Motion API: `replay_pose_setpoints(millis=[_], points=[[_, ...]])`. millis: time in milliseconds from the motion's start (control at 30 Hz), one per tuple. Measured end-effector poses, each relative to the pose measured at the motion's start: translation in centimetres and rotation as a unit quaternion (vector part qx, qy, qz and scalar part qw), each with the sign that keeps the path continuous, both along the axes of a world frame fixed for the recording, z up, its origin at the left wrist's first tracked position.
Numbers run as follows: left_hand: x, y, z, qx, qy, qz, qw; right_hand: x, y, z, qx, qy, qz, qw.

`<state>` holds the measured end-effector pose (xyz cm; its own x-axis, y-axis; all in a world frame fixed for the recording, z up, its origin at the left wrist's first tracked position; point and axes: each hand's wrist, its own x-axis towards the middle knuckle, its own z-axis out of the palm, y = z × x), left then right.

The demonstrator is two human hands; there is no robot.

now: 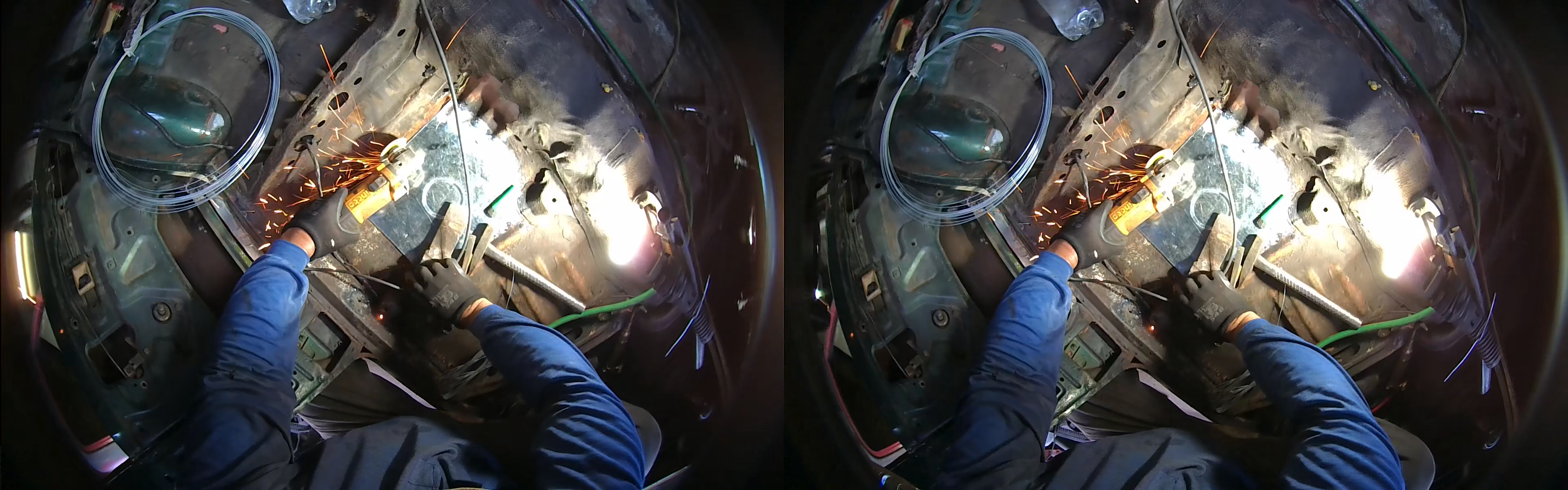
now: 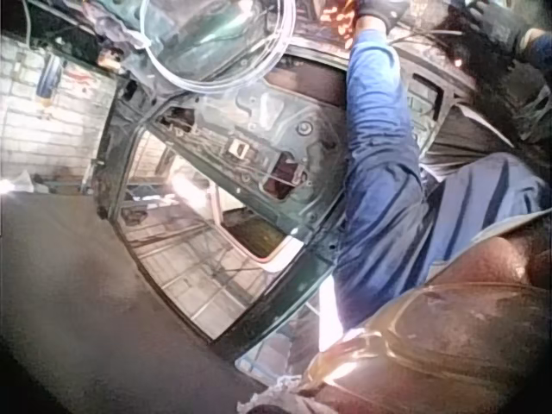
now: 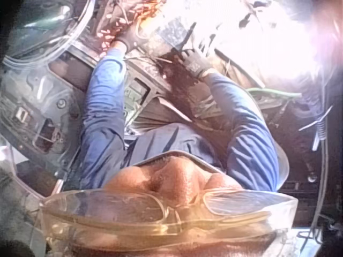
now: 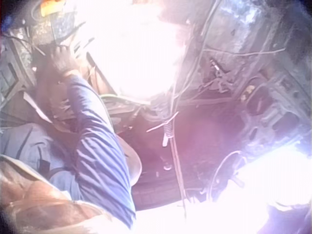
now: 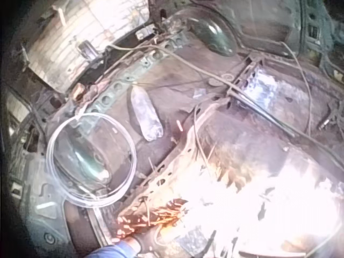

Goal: The person welds a metal patch onto the car floor using a torch, then grinds the weld with an angle grinder. The person also uses a hammer and chisel to shape the metal and a file to smooth edges.

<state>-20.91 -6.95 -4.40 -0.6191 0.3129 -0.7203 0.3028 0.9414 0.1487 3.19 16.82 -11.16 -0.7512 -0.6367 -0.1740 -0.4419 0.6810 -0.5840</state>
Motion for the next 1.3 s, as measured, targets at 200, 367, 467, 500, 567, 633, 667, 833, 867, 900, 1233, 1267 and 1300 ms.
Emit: replay_pose_setpoints(millis=[200,367,467,500,567,633,667,833,867,900,1233,1267,1300], points=[[-0.6,2.7,1.6,0.011,-0.01,-0.041,0.999,-1.4,-0.1,0.3,0.029,0.005,-0.034,0.999],[-0.8,1.8,1.7,0.002,-0.015,-0.049,0.999,-3.6,-1.6,-1.1,0.045,-0.001,-0.1,0.994],[-0.4,0.8,1.5,0.018,0.03,-0.095,0.995,-4.0,-1.7,-2.2,0.068,-0.043,-0.09,0.993],[-0.6,1.4,1.3,0.009,0.013,-0.094,0.995,-3.6,-1.5,-3.0,0.063,-0.042,-0.104,0.992],[-0.8,2.3,2.3,-0.017,-0.021,-0.085,0.996,-3.5,-1.7,-2.9,0.083,-0.058,-0.087,0.991],[-0.8,1.9,2.1,-0.009,0.001,-0.091,0.996,-3.8,-1.7,-3.1,0.096,-0.053,-0.062,0.992],[-1.0,1.8,2.1,-0.022,-0.011,-0.089,0.996,-3.8,-1.7,-3.2,0.089,-0.065,-0.062,0.992],[-1.2,2.6,3.0,-0.022,-0.008,-0.107,0.994,-4.0,-1.8,-2.8,0.049,-0.09,-0.08,0.991],[-0.6,1.2,2.0,0.034,0.052,-0.121,0.991,-4.1,-1.8,-2.7,0.048,-0.087,-0.075,0.992],[-0.7,1.5,2.0,0.026,0.032,-0.107,0.993,-4.3,-1.6,-2.5,0.05,-0.085,-0.07,0.993],[-1.3,3.7,3.2,-0.036,-0.057,-0.062,0.996,-4.2,-1.5,-2.7,0.041,-0.069,-0.079,0.994],[-1.3,3.5,2.9,-0.033,-0.059,-0.062,0.996,-4.3,-1.6,-2.5,0.04,-0.067,-0.077,0.994],[-1.3,3.5,2.8,-0.029,-0.062,-0.062,0.996,-4.3,-1.5,-2.4,0.04,-0.065,-0.075,0.994]])
